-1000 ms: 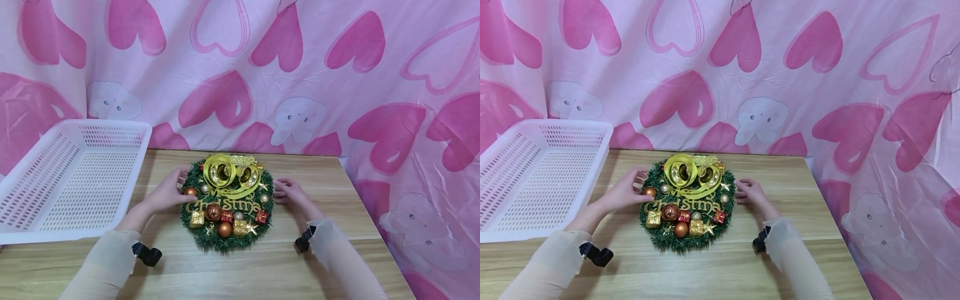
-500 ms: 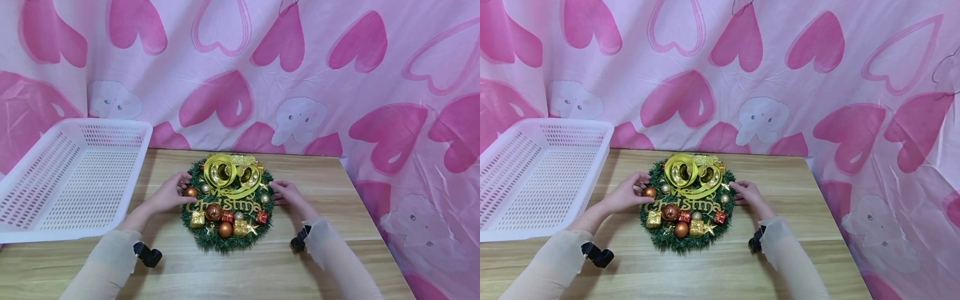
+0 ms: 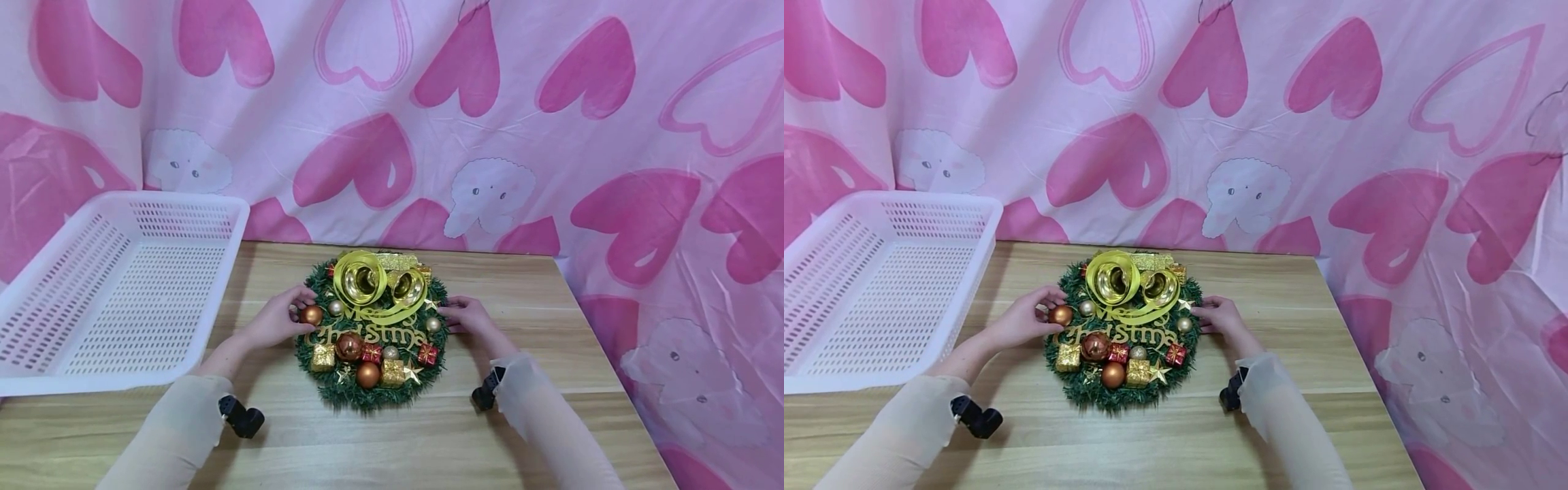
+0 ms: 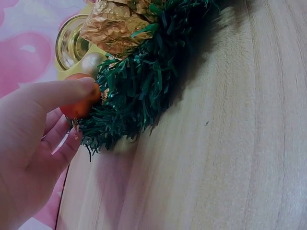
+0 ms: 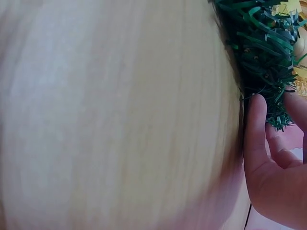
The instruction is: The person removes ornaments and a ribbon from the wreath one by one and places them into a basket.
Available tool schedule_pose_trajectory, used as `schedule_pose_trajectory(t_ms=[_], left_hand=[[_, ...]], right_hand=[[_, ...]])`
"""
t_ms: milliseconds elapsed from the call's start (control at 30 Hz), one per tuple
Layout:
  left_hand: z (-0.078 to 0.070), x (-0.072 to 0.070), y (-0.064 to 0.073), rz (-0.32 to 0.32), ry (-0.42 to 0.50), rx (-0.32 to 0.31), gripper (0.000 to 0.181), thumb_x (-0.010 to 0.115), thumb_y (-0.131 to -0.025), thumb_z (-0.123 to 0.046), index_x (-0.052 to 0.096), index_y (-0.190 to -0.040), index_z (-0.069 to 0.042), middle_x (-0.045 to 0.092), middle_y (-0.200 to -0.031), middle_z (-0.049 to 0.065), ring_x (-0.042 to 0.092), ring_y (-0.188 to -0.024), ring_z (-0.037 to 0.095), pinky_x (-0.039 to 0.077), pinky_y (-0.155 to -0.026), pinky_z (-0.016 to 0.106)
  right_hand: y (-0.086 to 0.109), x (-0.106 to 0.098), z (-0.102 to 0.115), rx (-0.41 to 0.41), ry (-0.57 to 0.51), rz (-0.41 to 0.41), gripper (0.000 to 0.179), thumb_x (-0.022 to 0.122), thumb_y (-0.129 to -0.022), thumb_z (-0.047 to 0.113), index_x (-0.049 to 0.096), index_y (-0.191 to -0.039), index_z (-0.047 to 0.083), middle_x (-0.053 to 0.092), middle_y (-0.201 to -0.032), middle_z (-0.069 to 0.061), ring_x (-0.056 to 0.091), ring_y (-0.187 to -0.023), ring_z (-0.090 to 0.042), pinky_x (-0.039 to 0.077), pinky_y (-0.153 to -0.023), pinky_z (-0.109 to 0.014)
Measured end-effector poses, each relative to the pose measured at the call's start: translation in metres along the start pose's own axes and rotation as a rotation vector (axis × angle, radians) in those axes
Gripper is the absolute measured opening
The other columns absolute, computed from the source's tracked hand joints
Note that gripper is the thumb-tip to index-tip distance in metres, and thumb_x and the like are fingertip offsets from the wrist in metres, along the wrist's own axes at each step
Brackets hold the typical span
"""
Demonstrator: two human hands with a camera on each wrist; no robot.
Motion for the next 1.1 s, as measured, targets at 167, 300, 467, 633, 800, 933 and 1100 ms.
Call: schedule_pose_trajectory(t_ms=[167,300,467,633,800,933,1100], left_hand=[[0.0009,0.0002,0.0013,0.001,-0.008,-0.010,0.053,0.077,-0.070,-0.001,0.052,-0.116,0.004,0.061,-0.103,0.014,0.056,-0.096,0.026,0.052,-0.076,0.027],[0.0003,-0.0006,0.0021,0.001,0.001,-0.026,0.051,0.076,-0.071,-0.002,0.053,-0.117,0.004,0.061,-0.104,0.015,0.057,-0.097,0.027,0.053,-0.079,0.033],[-0.0007,-0.0008,0.0029,0.006,0.012,-0.058,0.047,0.075,-0.074,-0.004,0.056,-0.116,0.003,0.061,-0.105,0.016,0.059,-0.096,0.026,0.054,-0.082,0.035],[-0.0017,-0.0017,0.0033,-0.001,0.017,-0.062,0.043,0.075,-0.075,-0.008,0.059,-0.113,0.003,0.062,-0.105,0.017,0.061,-0.092,0.025,0.055,-0.079,0.031],[-0.0014,-0.0029,0.0037,-0.009,0.045,-0.067,0.042,0.075,-0.075,-0.008,0.059,-0.112,0.003,0.062,-0.104,0.019,0.062,-0.090,0.026,0.056,-0.079,0.030],[-0.0025,-0.0037,0.0033,-0.017,0.054,-0.070,0.041,0.075,-0.075,-0.008,0.060,-0.112,0.003,0.062,-0.103,0.018,0.062,-0.090,0.025,0.056,-0.079,0.029],[-0.0047,-0.0045,0.0020,-0.023,0.057,-0.073,0.041,0.075,-0.075,-0.007,0.060,-0.112,0.001,0.062,-0.103,0.015,0.062,-0.092,0.024,0.055,-0.079,0.026]], right_hand=[[0.0019,0.0009,0.0014,-0.004,-0.014,0.001,0.058,0.067,-0.085,0.013,0.042,-0.133,-0.007,0.066,-0.101,-0.014,0.062,-0.070,-0.010,0.057,-0.069,-0.027],[0.0024,0.0010,0.0021,-0.001,-0.011,-0.003,0.057,0.066,-0.085,0.012,0.042,-0.133,-0.007,0.066,-0.101,-0.013,0.061,-0.070,-0.009,0.057,-0.068,-0.026],[0.0029,0.0007,0.0026,-0.005,-0.004,-0.004,0.057,0.066,-0.085,0.012,0.042,-0.132,-0.008,0.065,-0.100,-0.013,0.060,-0.068,-0.008,0.057,-0.067,-0.025],[0.0037,0.0011,0.0030,-0.001,-0.020,-0.007,0.055,0.066,-0.085,0.011,0.043,-0.131,-0.008,0.064,-0.092,-0.005,0.059,-0.064,-0.007,0.056,-0.063,-0.023],[0.0039,0.0017,0.0030,0.000,-0.014,-0.014,0.055,0.067,-0.084,0.010,0.044,-0.131,-0.007,0.064,-0.096,-0.009,0.059,-0.065,-0.008,0.056,-0.064,-0.024],[0.0030,0.0020,0.0020,0.001,-0.014,-0.019,0.054,0.067,-0.084,0.009,0.045,-0.130,-0.006,0.064,-0.096,-0.010,0.059,-0.064,-0.008,0.056,-0.064,-0.024],[0.0018,0.0016,0.0010,-0.002,-0.028,-0.024,0.052,0.066,-0.084,0.008,0.046,-0.129,-0.007,0.063,-0.090,-0.004,0.059,-0.062,-0.007,0.055,-0.061,-0.022]])
Point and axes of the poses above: each hand's wrist, its own y-axis away from the middle knuckle, its own x-axis out of the palm, z = x × y, the point moved 4 cm from there along -y, towards the middle knuckle
